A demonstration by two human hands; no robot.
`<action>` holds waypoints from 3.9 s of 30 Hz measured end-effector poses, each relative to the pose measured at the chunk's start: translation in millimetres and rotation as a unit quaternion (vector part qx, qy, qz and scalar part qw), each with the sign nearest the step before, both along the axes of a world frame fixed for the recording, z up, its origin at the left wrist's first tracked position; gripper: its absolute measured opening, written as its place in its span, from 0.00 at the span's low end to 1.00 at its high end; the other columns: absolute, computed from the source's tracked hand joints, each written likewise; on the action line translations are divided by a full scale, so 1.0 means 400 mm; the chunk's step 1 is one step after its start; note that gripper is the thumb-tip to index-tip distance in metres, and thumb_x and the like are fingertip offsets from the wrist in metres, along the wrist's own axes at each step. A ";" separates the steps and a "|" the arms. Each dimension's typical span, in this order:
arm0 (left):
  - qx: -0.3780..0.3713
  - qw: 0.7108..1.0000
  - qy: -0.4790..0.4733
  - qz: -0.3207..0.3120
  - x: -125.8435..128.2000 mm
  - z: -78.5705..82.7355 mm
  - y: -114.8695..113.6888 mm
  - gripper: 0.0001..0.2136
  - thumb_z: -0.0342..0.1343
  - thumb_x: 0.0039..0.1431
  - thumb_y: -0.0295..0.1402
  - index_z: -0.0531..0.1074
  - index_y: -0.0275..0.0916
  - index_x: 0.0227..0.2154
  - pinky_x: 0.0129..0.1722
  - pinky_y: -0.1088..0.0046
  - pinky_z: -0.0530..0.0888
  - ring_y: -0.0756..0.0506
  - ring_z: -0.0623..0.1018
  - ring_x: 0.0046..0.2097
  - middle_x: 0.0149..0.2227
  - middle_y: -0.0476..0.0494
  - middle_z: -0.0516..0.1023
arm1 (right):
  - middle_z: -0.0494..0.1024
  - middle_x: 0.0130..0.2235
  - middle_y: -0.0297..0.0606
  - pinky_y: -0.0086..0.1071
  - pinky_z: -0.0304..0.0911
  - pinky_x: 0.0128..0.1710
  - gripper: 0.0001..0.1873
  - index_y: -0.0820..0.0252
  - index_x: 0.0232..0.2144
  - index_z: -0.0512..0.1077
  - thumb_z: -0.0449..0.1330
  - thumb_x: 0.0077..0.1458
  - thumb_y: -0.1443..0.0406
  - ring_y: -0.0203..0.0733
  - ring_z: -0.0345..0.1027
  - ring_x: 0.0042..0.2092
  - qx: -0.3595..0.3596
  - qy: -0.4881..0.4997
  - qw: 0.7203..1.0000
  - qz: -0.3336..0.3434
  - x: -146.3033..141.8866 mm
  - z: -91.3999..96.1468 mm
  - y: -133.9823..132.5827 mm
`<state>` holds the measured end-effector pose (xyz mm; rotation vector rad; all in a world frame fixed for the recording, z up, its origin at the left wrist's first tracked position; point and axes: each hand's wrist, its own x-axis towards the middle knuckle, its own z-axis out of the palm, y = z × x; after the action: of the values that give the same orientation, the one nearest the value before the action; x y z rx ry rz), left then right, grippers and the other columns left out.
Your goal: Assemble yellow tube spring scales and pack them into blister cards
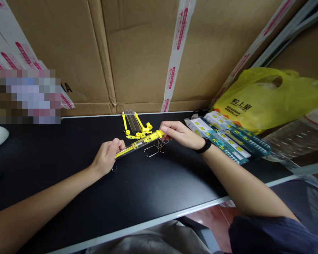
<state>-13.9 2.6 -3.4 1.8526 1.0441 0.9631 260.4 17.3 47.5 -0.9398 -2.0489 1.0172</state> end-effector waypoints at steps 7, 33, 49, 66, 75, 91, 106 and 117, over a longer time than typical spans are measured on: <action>0.003 1.000 0.007 0.000 0.001 -0.003 0.000 0.32 0.31 0.60 0.61 0.63 0.38 0.20 0.15 0.75 0.55 0.52 0.58 0.17 0.15 0.52 0.58 | 0.72 0.27 0.32 0.27 0.57 0.27 0.16 0.60 0.30 0.63 0.56 0.60 0.53 0.31 0.61 0.27 -0.020 0.023 0.999 0.014 0.000 -0.002 -0.002; 0.009 1.000 0.022 0.000 0.003 0.009 -0.007 0.31 0.31 0.60 0.60 0.62 0.39 0.20 0.15 0.74 0.55 0.52 0.57 0.18 0.15 0.52 0.58 | 0.70 0.25 0.31 0.25 0.54 0.23 0.16 0.59 0.29 0.61 0.55 0.60 0.54 0.30 0.57 0.24 -0.019 0.006 1.000 0.005 -0.003 -0.005 -0.007; 0.003 1.000 0.021 0.002 0.000 0.004 -0.006 0.30 0.32 0.61 0.59 0.62 0.39 0.21 0.15 0.74 0.55 0.52 0.58 0.18 0.16 0.52 0.59 | 0.68 0.25 0.33 0.23 0.56 0.19 0.21 0.60 0.26 0.62 0.48 0.64 0.51 0.29 0.57 0.23 -0.016 -0.032 0.999 -0.018 -0.004 -0.012 -0.010; 0.010 1.000 0.019 -0.002 0.002 0.006 -0.003 0.29 0.32 0.61 0.58 0.61 0.39 0.20 0.16 0.74 0.55 0.52 0.57 0.18 0.15 0.52 0.56 | 0.68 0.26 0.33 0.23 0.57 0.18 0.21 0.59 0.30 0.62 0.46 0.64 0.49 0.31 0.59 0.24 -0.016 -0.028 0.999 -0.023 -0.003 -0.008 -0.017; 0.008 1.000 0.016 0.001 0.000 0.000 -0.006 0.29 0.33 0.62 0.58 0.62 0.39 0.21 0.16 0.74 0.54 0.51 0.57 0.18 0.15 0.53 0.56 | 0.67 0.25 0.33 0.22 0.58 0.18 0.25 0.60 0.26 0.62 0.44 0.64 0.48 0.30 0.59 0.23 -0.006 -0.050 0.998 -0.028 -0.005 -0.009 -0.020; 0.011 1.000 0.016 -0.002 0.002 0.001 -0.004 0.30 0.32 0.61 0.59 0.62 0.39 0.20 0.15 0.74 0.55 0.52 0.57 0.18 0.16 0.52 0.56 | 0.70 0.28 0.32 0.21 0.59 0.17 0.20 0.60 0.37 0.64 0.51 0.62 0.49 0.29 0.60 0.24 -0.040 -0.010 0.999 -0.001 -0.008 -0.009 -0.019; -0.096 0.990 -0.099 -0.043 0.001 0.006 0.016 0.32 0.43 0.56 0.62 0.71 0.33 0.35 0.13 0.80 0.55 0.54 0.62 0.15 0.16 0.50 0.69 | 0.73 0.32 0.34 0.22 0.66 0.22 0.16 0.63 0.42 0.66 0.65 0.54 0.62 0.29 0.66 0.28 -0.076 0.070 0.994 0.036 0.010 -0.016 0.006; -0.155 0.969 -0.183 -0.060 -0.011 0.007 0.032 0.37 0.35 0.53 0.66 0.71 0.34 0.32 0.16 0.77 0.50 0.55 0.55 0.13 0.12 0.53 0.61 | 0.74 0.33 0.34 0.22 0.67 0.23 0.16 0.63 0.41 0.66 0.65 0.53 0.63 0.28 0.67 0.28 -0.084 0.080 0.992 0.039 -0.001 -0.027 0.005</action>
<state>-18.3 15.3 -0.4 1.3999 0.7938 0.9635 259.8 19.3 36.8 -0.8371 -1.9032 1.2816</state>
